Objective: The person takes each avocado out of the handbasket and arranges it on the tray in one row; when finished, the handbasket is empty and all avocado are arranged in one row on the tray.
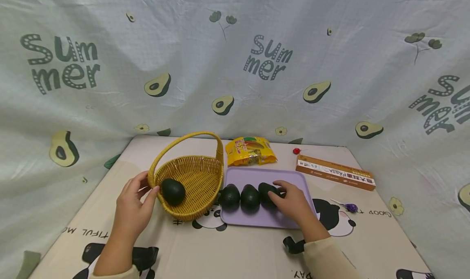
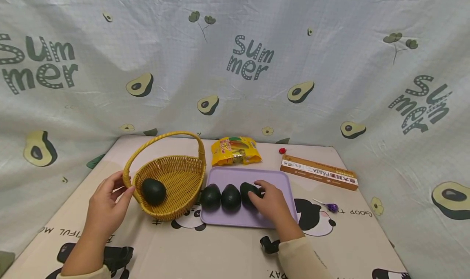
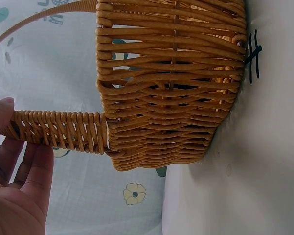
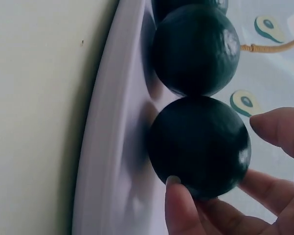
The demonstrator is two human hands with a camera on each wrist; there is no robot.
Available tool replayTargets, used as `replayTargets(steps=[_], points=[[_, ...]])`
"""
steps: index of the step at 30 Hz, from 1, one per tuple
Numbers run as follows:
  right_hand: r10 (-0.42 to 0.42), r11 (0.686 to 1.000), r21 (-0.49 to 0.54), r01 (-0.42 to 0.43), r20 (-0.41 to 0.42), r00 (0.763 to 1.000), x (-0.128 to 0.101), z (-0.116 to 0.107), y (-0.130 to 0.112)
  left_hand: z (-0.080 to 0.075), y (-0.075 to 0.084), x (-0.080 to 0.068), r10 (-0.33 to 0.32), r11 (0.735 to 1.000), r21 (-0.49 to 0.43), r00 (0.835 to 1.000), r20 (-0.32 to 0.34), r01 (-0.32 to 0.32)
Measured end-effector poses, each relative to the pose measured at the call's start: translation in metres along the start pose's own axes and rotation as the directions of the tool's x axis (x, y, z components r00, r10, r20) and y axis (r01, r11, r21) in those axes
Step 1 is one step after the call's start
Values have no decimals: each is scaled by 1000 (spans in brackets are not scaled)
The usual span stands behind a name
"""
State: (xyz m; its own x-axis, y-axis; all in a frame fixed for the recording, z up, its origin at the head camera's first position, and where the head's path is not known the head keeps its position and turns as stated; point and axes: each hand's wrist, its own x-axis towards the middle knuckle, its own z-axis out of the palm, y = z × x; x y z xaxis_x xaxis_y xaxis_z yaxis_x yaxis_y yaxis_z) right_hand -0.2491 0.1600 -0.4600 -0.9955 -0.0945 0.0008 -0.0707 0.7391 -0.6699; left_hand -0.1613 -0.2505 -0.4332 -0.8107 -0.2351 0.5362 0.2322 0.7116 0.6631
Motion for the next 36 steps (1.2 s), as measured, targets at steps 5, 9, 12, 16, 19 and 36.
replayTargets(steps=[5, 9, 12, 16, 19, 36], points=[[-12, 1000, 9, 12, -5, 1000, -2, -1, 2, 0, 1, 0, -6, 1000, 5, 1000, 2, 6], [-13, 1000, 14, 13, -24, 1000, -4, -2, 1, 1, 0, -1, -2, 1000, 2, 1000, 0, 2], [-16, 1000, 10, 17, -36, 999, -6, -3, 1, 0, 0, -1, -2, 1000, 4, 1000, -2, 2], [-25, 1000, -14, 24, -54, 998, -7, -6, 0, 0, 0, -1, -2, 1000, 3, 1000, -6, 2], [-37, 999, -24, 36, -67, 997, -7, -9, -1, 0, 0, -1, 3, 1000, -2, 1000, -7, -3], [-104, 994, -52, 99, -118, 988, -11, -20, -15, -1, 2, 0, -8, 1000, 6, 1000, 1, 8]])
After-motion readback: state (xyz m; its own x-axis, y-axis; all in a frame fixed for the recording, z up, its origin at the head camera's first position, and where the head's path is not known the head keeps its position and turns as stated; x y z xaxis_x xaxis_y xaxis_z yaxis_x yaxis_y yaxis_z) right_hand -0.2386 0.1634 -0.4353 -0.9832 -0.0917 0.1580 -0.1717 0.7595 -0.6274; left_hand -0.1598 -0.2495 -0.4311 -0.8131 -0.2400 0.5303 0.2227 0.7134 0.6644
